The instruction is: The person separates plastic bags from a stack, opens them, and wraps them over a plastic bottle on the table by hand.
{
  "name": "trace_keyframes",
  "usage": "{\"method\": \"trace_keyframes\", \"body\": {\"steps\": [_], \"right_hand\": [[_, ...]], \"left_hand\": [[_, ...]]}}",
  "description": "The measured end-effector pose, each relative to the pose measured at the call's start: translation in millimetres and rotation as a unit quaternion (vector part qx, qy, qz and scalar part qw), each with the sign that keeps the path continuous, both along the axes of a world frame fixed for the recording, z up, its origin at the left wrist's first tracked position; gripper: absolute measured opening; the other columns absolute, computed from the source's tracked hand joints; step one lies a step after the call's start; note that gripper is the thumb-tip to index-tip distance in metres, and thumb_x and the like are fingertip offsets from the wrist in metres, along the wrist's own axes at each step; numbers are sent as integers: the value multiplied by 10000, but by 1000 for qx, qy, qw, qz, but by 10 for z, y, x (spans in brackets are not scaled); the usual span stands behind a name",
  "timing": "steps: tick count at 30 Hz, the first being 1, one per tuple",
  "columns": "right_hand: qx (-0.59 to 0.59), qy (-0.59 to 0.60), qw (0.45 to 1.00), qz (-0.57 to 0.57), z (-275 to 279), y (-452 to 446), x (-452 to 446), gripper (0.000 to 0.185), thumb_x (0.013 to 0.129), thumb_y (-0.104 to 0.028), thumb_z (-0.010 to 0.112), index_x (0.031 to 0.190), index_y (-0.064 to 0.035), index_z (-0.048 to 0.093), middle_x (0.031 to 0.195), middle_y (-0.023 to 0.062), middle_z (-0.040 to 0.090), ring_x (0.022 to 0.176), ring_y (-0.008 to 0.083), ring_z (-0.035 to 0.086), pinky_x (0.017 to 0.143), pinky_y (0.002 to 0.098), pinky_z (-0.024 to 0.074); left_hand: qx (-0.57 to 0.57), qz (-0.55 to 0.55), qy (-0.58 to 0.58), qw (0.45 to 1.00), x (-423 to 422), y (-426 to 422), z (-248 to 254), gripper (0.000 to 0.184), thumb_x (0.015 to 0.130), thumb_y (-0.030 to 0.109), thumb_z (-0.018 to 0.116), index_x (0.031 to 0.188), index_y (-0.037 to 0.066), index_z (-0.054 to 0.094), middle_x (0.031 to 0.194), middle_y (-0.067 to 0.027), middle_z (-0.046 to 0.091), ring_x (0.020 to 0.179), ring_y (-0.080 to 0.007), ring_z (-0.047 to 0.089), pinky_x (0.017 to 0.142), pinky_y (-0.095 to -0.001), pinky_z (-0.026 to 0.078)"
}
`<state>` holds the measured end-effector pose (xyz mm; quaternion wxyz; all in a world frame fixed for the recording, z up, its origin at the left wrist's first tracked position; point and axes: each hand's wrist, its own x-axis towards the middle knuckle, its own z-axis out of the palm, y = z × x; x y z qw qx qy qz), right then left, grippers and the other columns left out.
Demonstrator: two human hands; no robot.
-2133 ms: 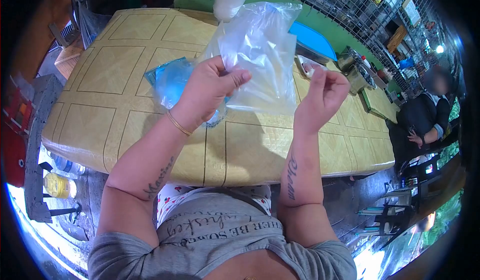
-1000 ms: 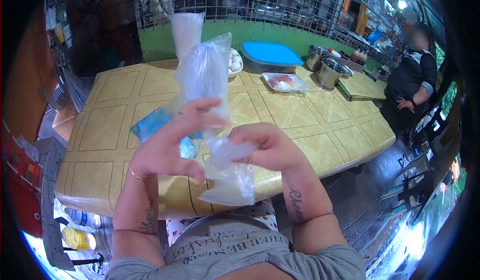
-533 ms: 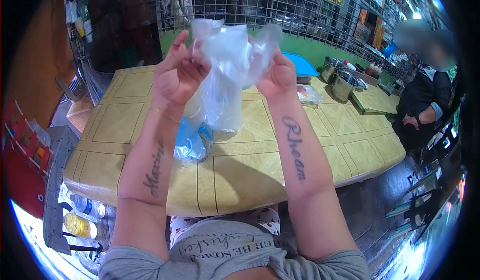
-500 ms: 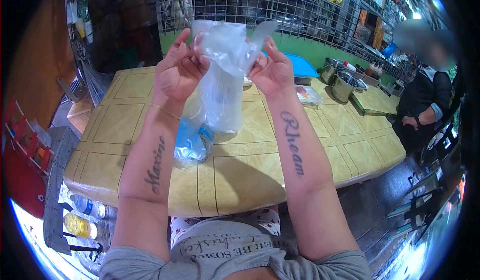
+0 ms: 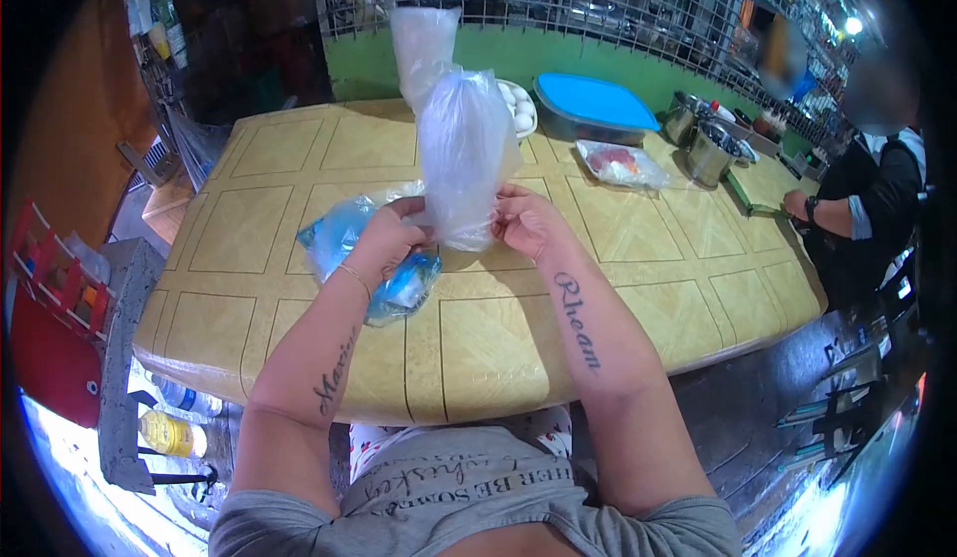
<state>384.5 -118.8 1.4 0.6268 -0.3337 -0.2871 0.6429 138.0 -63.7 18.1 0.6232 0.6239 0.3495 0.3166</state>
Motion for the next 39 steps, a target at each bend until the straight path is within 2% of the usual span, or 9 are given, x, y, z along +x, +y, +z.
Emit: {"method": "trace_keyframes", "body": {"steps": [5,11,14,16,20,28,32,36,39], "right_hand": [[-21,-44,998,-41,-97,58,120,204,864,0,601,1068,-2,589,864,86,653,690,191,615,612,323,503],[-96,-102,948,-285,149,-98,265,150,878,-52,628,1023,-30,599,886,63,628,723,178,602,621,329,476],[67,-128,943,-299,653,-359,167,117,909,-127,642,983,-42,613,923,66,621,791,166,591,693,314,474],[258,-174,932,-189,1101,-773,-32,158,927,-183,638,939,-27,620,968,92,633,827,164,575,758,306,465],[584,-309,731,171,1496,-1644,-646,338,966,-295,559,901,34,605,993,179,625,809,296,595,700,384,463],[680,-189,519,483,1782,-2292,-1005,385,1006,-364,485,1196,-57,618,1197,107,609,1030,325,589,892,478,450],[676,-62,552,484,1742,-2373,-1160,356,987,-374,527,1057,-52,662,1059,148,625,975,349,600,825,464,480],[559,26,699,446,1311,-2692,-1304,344,972,-368,554,988,-41,658,956,160,628,907,365,611,765,463,495],[588,-70,630,503,1205,-2417,-1147,326,986,-313,513,831,-31,564,914,187,583,831,391,594,675,443,473]], "left_hand": [[379,60,221,897,27,-44,-42,486,795,22,674,1262,-57,568,1184,-213,617,909,-264,682,797,-341,551],[347,82,173,918,-19,-100,25,511,811,39,656,1303,-28,536,1299,-193,555,875,-254,688,721,-332,550],[220,119,53,967,-111,-204,265,529,835,28,634,1347,10,500,1318,-138,550,783,-186,680,646,-297,527],[214,156,35,964,-174,-211,366,547,847,14,622,1373,44,479,1312,-95,557,705,-124,650,603,-261,495],[243,162,30,956,-272,-39,294,436,866,25,638,1285,50,524,1259,-57,565,719,-102,624,586,-246,476],[278,115,34,953,-189,-95,235,296,845,-15,665,1133,7,595,1185,-104,536,741,-146,623,685,-260,520],[282,121,35,951,-199,-143,278,274,850,-15,660,1117,6,600,1174,-97,542,727,-137,621,687,-264,515],[269,123,24,955,-224,-97,286,259,858,-8,655,1111,6,602,1166,-93,544,756,-136,637,690,-263,517],[266,123,27,956,-231,-112,304,251,862,-5,653,1108,6,603,1152,-92,549,770,-144,647,697,-262,521]]}}
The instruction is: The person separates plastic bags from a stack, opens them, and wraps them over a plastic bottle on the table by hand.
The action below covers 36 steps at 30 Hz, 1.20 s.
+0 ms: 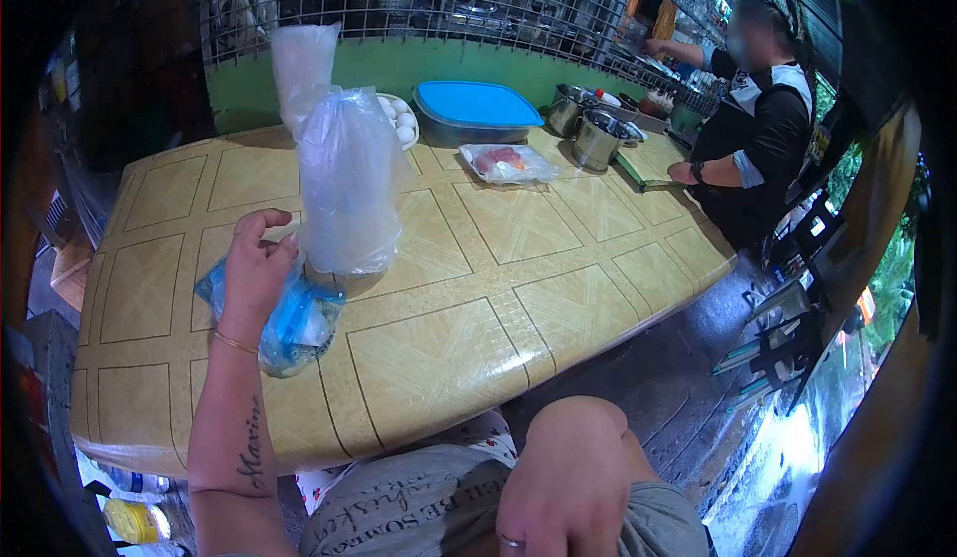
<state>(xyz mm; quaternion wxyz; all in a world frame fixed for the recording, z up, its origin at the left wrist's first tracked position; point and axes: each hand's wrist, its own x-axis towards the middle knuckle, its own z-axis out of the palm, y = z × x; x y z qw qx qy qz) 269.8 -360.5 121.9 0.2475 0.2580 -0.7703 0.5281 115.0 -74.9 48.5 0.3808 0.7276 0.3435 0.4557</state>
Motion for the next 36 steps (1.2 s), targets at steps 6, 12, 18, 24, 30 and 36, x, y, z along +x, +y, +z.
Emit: {"method": "trace_keyframes", "body": {"steps": [6,12,18,24,30,36], "right_hand": [[107,-241,956,-125,118,79,91,339,948,-344,560,846,-21,573,847,169,581,791,401,600,655,466,493],[130,-297,933,-155,305,76,-1,432,853,-431,654,833,-2,608,782,181,613,728,399,615,614,467,496],[70,-381,921,-32,234,355,-277,348,778,-358,683,818,-17,626,773,176,630,717,396,634,587,458,505],[121,-401,908,-30,187,549,-349,213,891,-230,571,813,-40,515,836,156,522,771,355,594,609,436,504],[90,-440,892,-57,384,648,-428,341,812,-346,660,861,-10,629,837,199,653,777,401,643,625,447,518],[46,-492,869,14,393,713,-481,351,889,-355,587,928,-6,577,920,172,622,842,352,637,650,437,519]], "left_hand": [[43,12,44,998,-13,13,-17,255,888,1,628,1139,18,585,1144,-39,583,785,-101,613,632,-235,488],[160,75,30,984,-107,192,-73,232,825,48,692,1054,49,653,1112,-114,593,810,-236,638,738,-313,524],[81,106,24,991,-435,333,103,153,845,144,695,962,47,687,985,-88,676,851,-242,654,748,-330,528],[80,56,222,970,-469,226,204,279,806,304,774,886,53,684,985,-107,675,946,-245,641,795,-379,514],[116,15,454,883,-335,-175,415,469,791,533,728,856,70,692,1027,-140,671,1017,-286,632,831,-394,504],[174,68,436,880,-307,141,-102,383,821,432,707,808,57,632,787,-108,647,748,-286,606,683,-392,484]]}}
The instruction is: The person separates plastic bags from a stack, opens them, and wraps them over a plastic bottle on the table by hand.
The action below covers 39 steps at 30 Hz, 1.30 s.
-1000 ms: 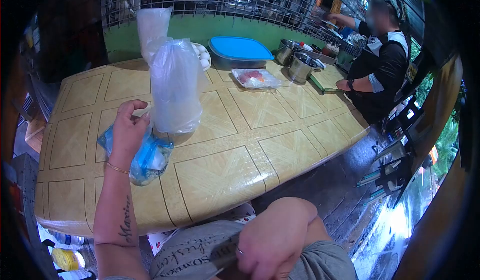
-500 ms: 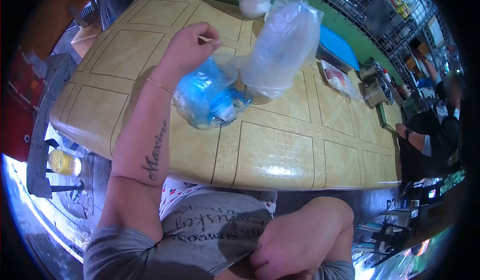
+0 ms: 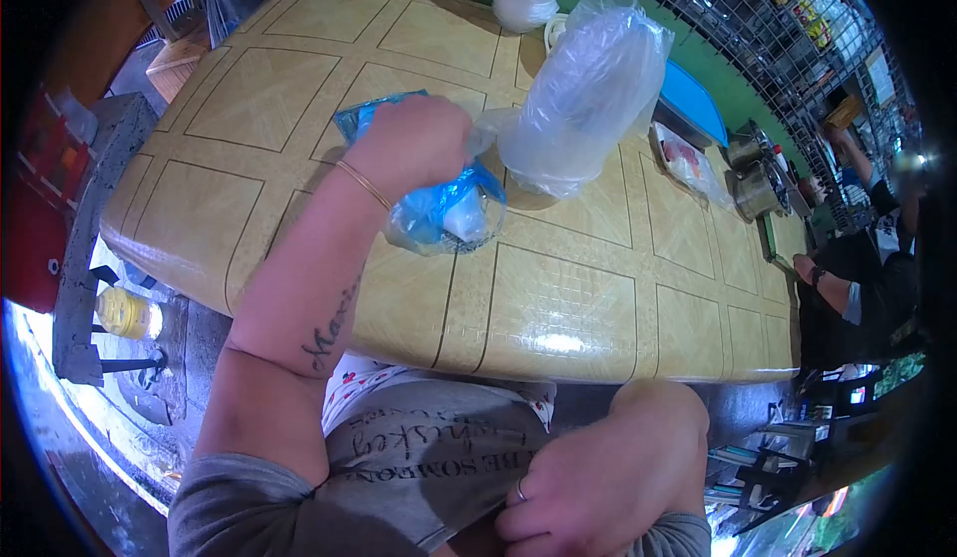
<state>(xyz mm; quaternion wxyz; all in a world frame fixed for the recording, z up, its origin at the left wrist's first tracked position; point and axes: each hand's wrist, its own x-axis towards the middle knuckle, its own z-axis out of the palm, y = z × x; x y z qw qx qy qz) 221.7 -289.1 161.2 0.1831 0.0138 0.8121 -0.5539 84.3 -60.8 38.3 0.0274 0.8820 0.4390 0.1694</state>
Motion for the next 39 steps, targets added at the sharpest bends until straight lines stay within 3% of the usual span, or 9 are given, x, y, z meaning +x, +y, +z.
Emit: {"method": "trace_keyframes", "body": {"steps": [5,8,12,14,18,24,33,36,39], "right_hand": [[256,149,946,-129,-312,49,43,195,921,-217,555,903,-25,525,868,158,547,762,352,594,665,441,501],[59,192,947,-251,-418,366,183,154,880,-163,674,888,-46,575,934,101,623,820,297,638,700,375,513],[327,274,681,-594,-819,806,460,304,752,-26,765,1015,-53,616,1148,129,627,990,229,629,821,338,506],[567,337,523,-540,-932,1064,533,526,672,-28,787,1156,-88,592,1170,135,616,1044,327,605,891,429,469],[525,346,533,-566,-1145,1171,529,728,640,-169,822,1292,-116,502,1207,144,608,1108,355,563,991,493,371],[560,164,544,-603,-1062,929,692,213,668,-284,819,813,-195,690,752,-38,600,868,216,575,877,445,333],[513,59,551,-656,-914,839,916,187,669,-221,827,811,-181,712,1081,14,601,1114,276,514,938,467,372],[452,217,550,-668,-973,935,1085,171,732,-104,809,875,-109,714,1066,32,649,1088,234,581,940,410,450],[24,296,615,-730,-990,1021,1190,117,803,-2,755,902,-16,694,1000,72,688,959,168,651,851,305,524]], "left_hand": [[-175,13,-301,937,-57,60,234,251,876,260,704,793,39,618,729,-28,614,663,-146,525,616,-306,443],[-233,-10,-411,882,-52,43,257,258,901,247,690,780,33,610,724,10,579,680,-88,496,606,-275,423],[-221,-92,-343,908,-72,-29,295,252,877,242,702,806,11,630,684,-12,585,665,-92,523,618,-293,454],[-246,-188,-316,897,-38,-89,237,234,836,202,731,768,13,610,651,-8,574,654,-78,516,603,-279,442],[-279,-297,-216,887,49,-470,467,263,796,121,741,717,8,517,671,-9,553,673,-84,544,610,-285,452],[-318,-216,-370,846,62,-512,432,170,904,108,673,838,49,527,737,42,503,673,-56,473,605,-231,409],[-148,-156,-455,864,-11,-280,358,176,945,179,668,884,78,538,752,52,501,679,-44,451,611,-206,381],[-132,-119,-498,849,-92,-93,323,148,980,180,625,889,92,547,735,52,501,643,-35,450,570,-192,354],[-215,-106,-545,803,-116,-26,307,154,988,191,612,885,96,547,707,59,482,615,-22,426,537,-184,323]]}}
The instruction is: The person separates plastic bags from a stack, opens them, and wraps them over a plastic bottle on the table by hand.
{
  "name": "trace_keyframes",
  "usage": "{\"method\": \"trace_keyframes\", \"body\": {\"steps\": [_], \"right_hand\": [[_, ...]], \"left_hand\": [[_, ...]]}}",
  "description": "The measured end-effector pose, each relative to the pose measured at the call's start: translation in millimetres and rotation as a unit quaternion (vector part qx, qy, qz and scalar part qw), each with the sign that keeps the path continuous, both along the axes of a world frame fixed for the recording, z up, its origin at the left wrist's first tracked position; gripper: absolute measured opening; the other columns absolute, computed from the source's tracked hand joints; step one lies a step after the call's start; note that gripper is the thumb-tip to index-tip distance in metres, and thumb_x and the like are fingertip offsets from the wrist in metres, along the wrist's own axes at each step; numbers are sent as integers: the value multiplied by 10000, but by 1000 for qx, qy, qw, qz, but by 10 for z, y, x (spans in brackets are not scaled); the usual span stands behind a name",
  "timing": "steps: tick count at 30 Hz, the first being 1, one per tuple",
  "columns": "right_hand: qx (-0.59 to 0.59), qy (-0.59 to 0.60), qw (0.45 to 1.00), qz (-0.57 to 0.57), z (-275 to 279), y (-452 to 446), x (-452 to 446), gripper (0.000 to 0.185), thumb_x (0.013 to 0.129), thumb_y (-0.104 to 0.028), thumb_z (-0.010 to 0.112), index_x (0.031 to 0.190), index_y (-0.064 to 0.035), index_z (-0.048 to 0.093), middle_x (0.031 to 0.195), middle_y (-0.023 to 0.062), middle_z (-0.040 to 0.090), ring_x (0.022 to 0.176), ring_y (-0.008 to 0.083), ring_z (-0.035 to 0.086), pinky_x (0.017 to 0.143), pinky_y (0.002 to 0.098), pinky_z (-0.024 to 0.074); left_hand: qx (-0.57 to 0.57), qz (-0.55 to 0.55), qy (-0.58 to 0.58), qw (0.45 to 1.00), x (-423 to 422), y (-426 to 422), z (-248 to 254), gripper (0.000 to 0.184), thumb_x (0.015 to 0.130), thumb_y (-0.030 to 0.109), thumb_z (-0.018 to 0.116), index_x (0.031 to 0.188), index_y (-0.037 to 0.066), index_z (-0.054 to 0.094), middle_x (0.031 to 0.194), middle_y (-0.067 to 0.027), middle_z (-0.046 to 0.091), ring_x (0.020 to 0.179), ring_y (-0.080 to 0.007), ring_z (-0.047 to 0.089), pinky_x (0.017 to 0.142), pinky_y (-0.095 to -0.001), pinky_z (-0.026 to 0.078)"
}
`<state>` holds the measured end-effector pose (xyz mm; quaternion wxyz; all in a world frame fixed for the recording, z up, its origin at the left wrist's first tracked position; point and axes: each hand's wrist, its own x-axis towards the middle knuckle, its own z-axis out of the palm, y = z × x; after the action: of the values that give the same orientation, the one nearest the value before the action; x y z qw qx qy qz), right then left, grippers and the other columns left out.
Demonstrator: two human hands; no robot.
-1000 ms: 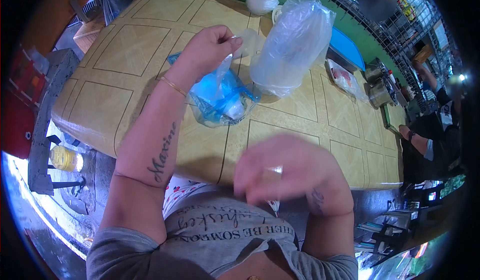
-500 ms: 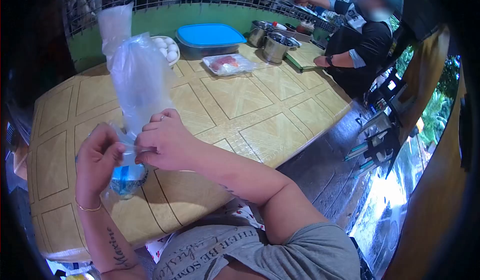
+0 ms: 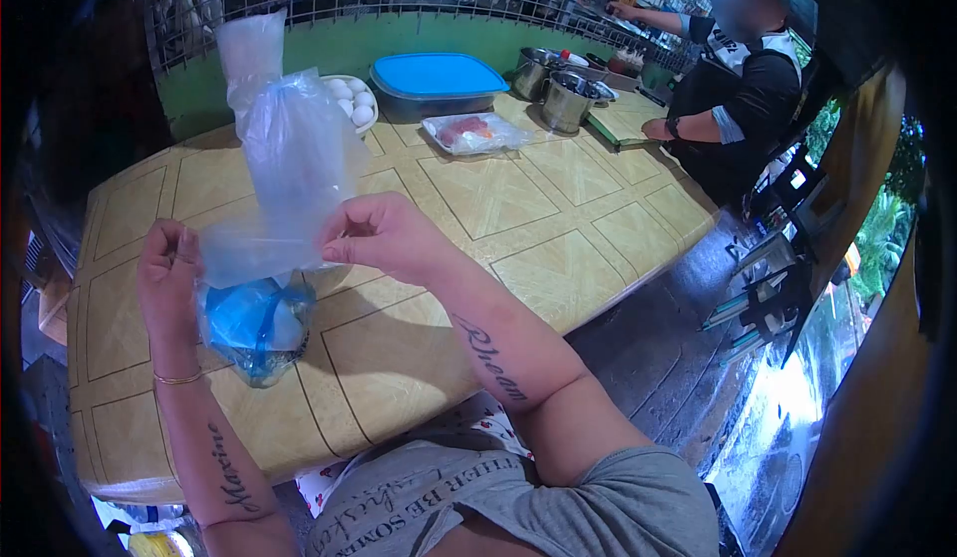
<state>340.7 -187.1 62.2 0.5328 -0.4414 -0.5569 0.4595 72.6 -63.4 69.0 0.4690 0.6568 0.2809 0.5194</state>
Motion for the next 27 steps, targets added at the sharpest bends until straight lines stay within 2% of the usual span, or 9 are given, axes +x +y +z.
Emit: {"method": "trace_keyframes", "body": {"steps": [3,6,9,12,15,18,21,24,27], "right_hand": [[53,64,996,10,-33,19,-60,82,838,37,716,907,41,672,873,78,697,799,114,662,740,235,536],[21,72,997,-21,-28,5,-108,92,836,15,729,906,36,674,851,72,695,795,123,662,735,252,535],[7,-26,996,-86,7,-18,-128,78,848,-5,729,905,20,681,802,44,680,744,96,633,689,240,518],[52,-71,991,-98,-59,17,-153,63,868,-15,715,909,-4,669,821,20,661,761,68,597,699,224,492],[161,-33,982,-89,-60,15,-271,66,888,-16,695,924,-22,640,856,9,645,803,49,569,732,209,470],[153,-40,981,-108,-141,53,-226,106,880,3,679,952,-14,603,881,23,621,836,83,592,742,247,488],[218,102,967,-83,-177,97,-174,111,892,-4,671,952,-26,580,866,21,606,810,96,581,758,248,485],[207,90,967,-116,-134,58,-108,131,889,-8,675,961,-45,573,869,21,604,812,109,582,766,262,490],[222,212,948,-88,-92,69,-210,165,873,-26,704,984,-47,583,907,25,631,829,107,588,760,273,492]], "left_hand": [[-2,22,-7,1000,59,-20,-22,165,992,201,609,883,93,549,687,65,468,600,-17,406,521,-186,305],[9,34,-17,999,52,-31,-21,161,994,200,606,886,94,552,689,65,473,601,-18,409,521,-188,305],[33,44,-31,998,38,-5,-47,149,1011,191,571,897,100,543,691,72,438,596,-22,365,518,-196,277],[65,78,2,995,39,25,-79,142,1007,178,579,902,88,546,719,63,450,639,-29,393,557,-196,312],[102,68,38,992,63,11,-72,166,975,186,637,882,81,548,747,51,480,685,-41,416,610,-200,353],[154,90,132,975,74,-50,-28,170,970,175,640,875,72,543,774,41,502,724,-58,437,653,-217,377],[169,87,122,974,58,-36,-38,169,971,171,634,875,66,542,790,31,530,751,-65,462,679,-224,393],[126,26,77,989,48,-61,-2,169,982,189,621,892,72,539,777,23,550,743,-53,485,662,-215,399],[52,-20,28,998,69,-86,-26,151,994,210,608,934,91,536,771,43,514,708,-38,488,621,-195,400]]}}
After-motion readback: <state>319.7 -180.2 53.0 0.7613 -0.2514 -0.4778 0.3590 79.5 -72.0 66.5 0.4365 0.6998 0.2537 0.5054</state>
